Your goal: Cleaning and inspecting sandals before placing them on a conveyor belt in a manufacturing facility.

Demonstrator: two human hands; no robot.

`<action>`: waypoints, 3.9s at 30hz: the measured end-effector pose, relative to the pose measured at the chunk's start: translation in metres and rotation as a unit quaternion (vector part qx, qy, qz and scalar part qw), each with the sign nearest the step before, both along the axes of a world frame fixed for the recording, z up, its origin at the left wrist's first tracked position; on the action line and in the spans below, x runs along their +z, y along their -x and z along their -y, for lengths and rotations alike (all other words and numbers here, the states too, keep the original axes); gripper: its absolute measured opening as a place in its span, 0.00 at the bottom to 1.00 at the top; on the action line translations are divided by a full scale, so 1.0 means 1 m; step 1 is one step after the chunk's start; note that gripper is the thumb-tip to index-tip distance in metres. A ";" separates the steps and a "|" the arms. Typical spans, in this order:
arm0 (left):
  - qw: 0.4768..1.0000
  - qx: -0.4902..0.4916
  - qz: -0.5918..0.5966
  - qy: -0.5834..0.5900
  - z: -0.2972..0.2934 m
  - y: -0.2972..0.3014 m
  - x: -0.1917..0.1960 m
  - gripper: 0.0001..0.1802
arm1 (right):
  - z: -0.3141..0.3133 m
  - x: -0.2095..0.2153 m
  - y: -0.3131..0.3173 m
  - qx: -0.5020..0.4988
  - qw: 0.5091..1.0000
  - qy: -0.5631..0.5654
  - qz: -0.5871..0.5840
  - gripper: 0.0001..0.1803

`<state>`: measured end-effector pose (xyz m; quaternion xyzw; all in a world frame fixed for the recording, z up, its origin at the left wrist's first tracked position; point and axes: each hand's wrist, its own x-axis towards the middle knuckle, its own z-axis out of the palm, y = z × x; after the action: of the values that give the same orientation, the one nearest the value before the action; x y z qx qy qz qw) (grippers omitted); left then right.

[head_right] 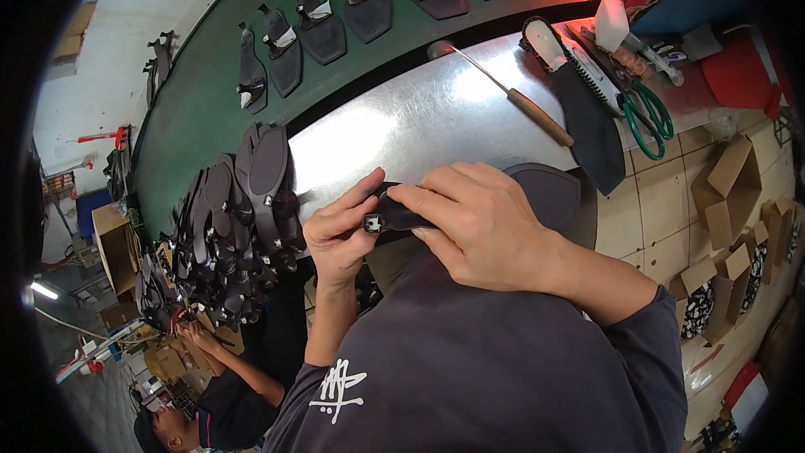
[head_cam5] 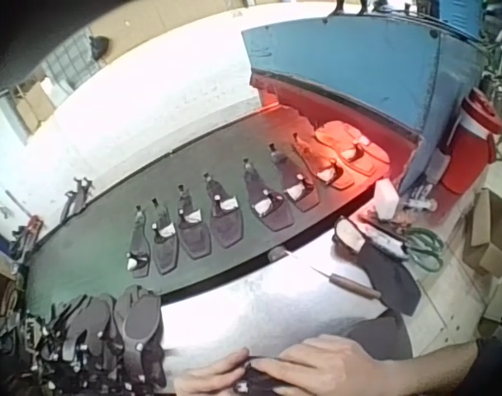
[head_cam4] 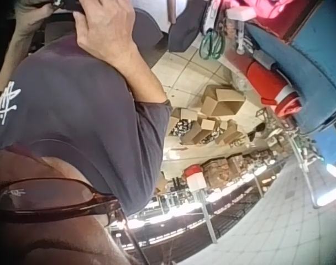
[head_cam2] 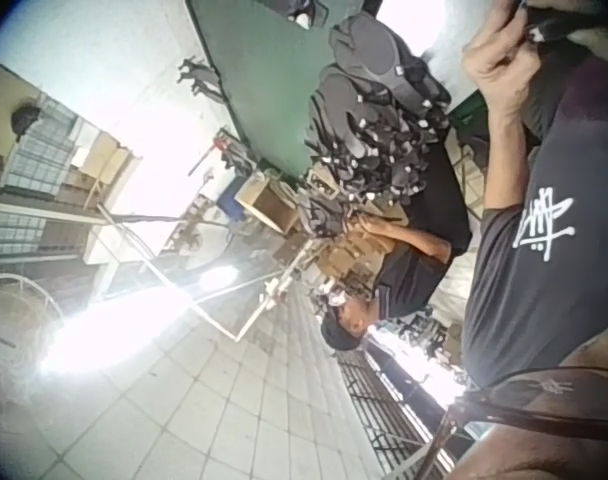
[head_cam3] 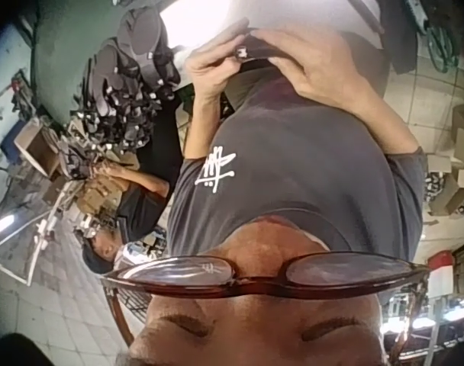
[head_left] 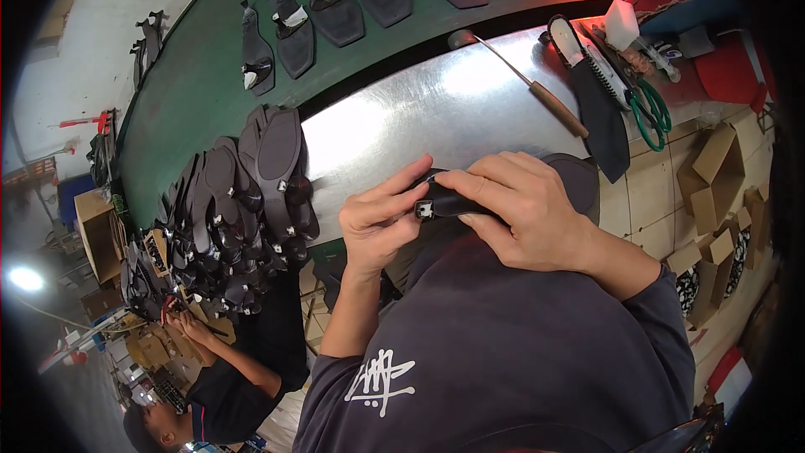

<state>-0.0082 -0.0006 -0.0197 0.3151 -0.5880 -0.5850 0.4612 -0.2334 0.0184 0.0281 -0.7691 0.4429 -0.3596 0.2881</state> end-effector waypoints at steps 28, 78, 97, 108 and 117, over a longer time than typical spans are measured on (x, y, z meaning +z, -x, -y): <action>0.959 0.056 0.031 -0.275 -0.009 0.013 0.009 0.22 | 0.006 -0.028 -0.002 0.081 0.990 -0.108 0.048 0.13; 0.920 -0.018 0.144 -0.363 -0.009 0.016 0.014 0.16 | -0.011 -0.048 -0.018 -0.051 0.994 -0.054 0.077 0.07; 0.955 -0.050 0.193 -0.219 -0.006 0.007 0.022 0.09 | 0.017 -0.058 -0.009 0.068 0.840 -0.471 0.263 0.06; 0.899 0.203 -0.146 -0.360 0.007 -0.037 0.003 0.25 | 0.062 -0.054 0.049 -0.284 0.950 0.115 -0.059 0.15; 0.811 0.193 -0.227 -0.505 0.000 -0.024 -0.028 0.22 | 0.035 -0.071 0.036 -0.262 0.962 0.038 0.068 0.16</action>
<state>0.0155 -0.0006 -0.0480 0.4687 -0.0162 -0.7535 0.4608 -0.2697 -0.0163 -0.0431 -0.6108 0.5940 -0.4902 0.1837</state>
